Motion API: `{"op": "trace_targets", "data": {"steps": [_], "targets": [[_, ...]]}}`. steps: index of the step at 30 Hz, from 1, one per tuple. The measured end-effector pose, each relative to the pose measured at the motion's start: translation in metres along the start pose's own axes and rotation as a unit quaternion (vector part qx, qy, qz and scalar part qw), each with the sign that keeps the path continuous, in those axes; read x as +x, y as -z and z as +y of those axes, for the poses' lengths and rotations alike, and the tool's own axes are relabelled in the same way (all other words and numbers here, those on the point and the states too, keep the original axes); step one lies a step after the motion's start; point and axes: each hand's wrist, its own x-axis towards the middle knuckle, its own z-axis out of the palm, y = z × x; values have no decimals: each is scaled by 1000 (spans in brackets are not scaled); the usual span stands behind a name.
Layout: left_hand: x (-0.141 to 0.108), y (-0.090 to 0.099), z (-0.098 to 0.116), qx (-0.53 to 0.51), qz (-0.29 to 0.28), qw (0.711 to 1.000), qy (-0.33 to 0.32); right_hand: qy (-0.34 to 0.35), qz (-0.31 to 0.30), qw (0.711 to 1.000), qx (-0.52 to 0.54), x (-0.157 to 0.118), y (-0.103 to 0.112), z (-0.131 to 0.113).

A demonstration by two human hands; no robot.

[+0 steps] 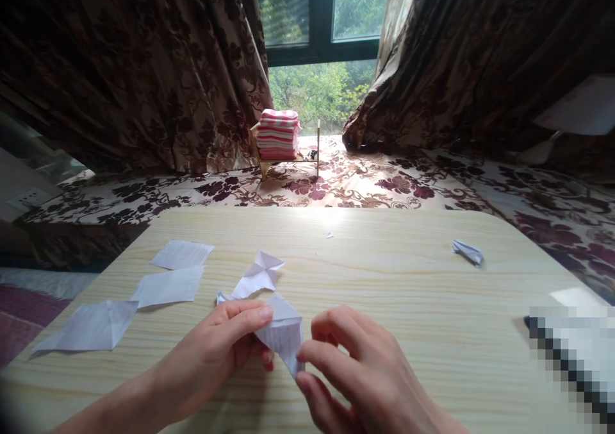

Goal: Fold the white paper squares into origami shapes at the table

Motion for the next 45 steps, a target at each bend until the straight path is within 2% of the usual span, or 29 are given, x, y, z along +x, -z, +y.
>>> {"op": "trace_targets", "data": {"steps": [6,13,20,23,29,32,36,42,45], "targets": [[-3,-3,2,-7,-26,1000,7,-10,55,998,14,0,-11,5],[-2,-1,1,-2,-31,1000,-3,-27,36,999,0,-2,-11,3],[-2,-3,0,-4,-15,1000,-7,-72,43,994,66,0,-11,1],[-2,-4,2,-25,-26,999,-13,-41,30,998,34,-4,-11,-1],[-2,-5,1,-57,-9,998,3,78,-17,995,-64,-4,-7,-10],[-2,-3,-1,-74,-15,997,11,89,-34,993,-66,0,-8,-12],[-2,-4,2,-36,-29,999,13,54,-30,997,-46,1,-10,-9],[-4,-10,5,18,-28,999,4,3,48,998,-30,-5,-13,-1],[-5,-10,3,27,-46,999,-4,-35,57,996,-54,-6,-13,0]]}}
